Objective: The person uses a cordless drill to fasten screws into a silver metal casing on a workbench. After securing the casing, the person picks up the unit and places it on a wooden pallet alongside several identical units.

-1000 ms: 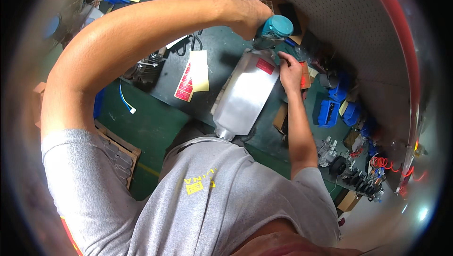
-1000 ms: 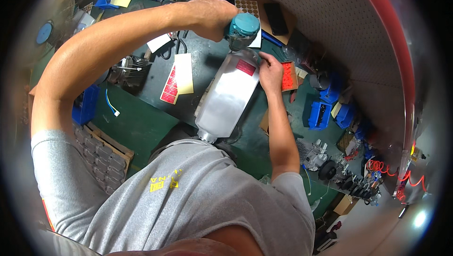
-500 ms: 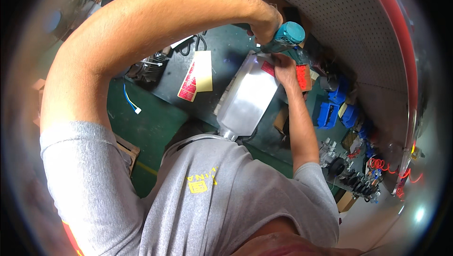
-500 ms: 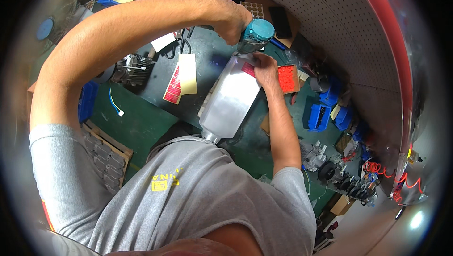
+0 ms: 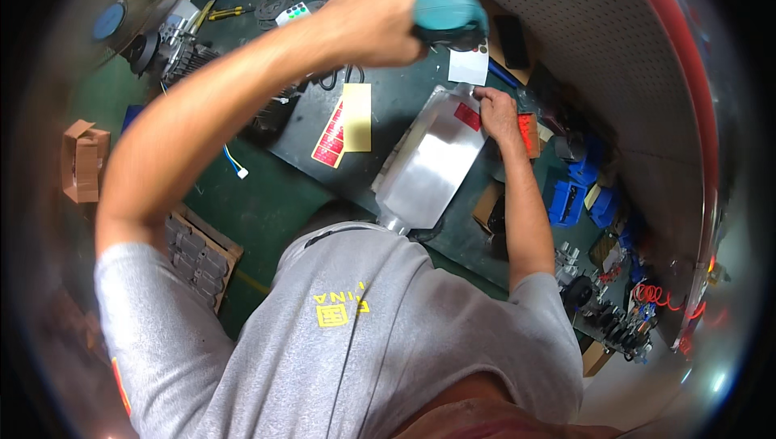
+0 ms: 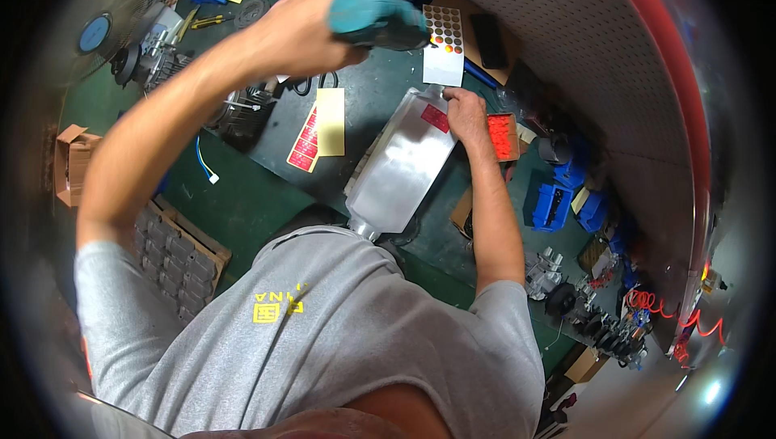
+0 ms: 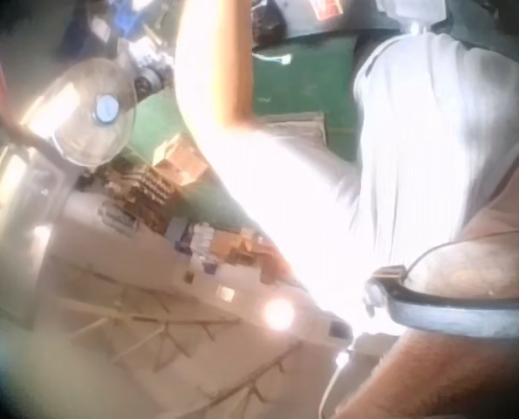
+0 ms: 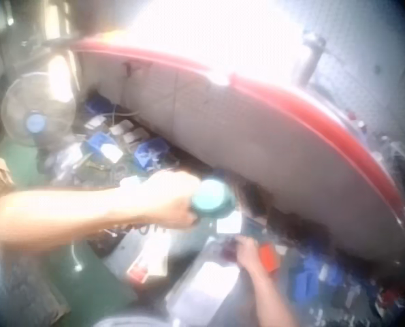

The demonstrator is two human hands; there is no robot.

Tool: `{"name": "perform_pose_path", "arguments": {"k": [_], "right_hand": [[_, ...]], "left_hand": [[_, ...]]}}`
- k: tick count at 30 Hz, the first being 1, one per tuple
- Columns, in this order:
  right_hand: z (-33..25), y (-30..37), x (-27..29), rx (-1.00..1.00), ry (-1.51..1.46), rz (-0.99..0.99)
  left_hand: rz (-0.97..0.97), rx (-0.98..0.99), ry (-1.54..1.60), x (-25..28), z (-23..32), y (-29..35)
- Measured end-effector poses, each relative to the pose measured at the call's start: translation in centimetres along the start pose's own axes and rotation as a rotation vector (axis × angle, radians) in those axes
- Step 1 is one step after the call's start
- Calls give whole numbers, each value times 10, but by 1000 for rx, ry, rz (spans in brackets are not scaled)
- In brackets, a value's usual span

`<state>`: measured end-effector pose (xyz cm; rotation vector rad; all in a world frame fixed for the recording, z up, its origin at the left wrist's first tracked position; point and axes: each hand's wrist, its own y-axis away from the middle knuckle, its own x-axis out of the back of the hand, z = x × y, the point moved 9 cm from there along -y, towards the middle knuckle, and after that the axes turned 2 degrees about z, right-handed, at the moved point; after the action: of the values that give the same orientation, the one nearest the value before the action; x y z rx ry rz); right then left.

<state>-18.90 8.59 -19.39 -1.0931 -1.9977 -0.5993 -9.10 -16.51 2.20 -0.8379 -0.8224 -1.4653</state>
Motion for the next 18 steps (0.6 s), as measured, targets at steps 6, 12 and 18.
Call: {"name": "perform_pose_path", "arguments": {"k": [6,12,18], "right_hand": [[-22,-36,-15,-22,-131,-51],[-40,-53,-56,-476,-831,-249],[13,-120,-93,-218,-37,-327]], "left_hand": [[372,263,849,-68,-68,147],[338,692,1148,-188,-116,217],[351,726,1091,-225,-137,250]]}}
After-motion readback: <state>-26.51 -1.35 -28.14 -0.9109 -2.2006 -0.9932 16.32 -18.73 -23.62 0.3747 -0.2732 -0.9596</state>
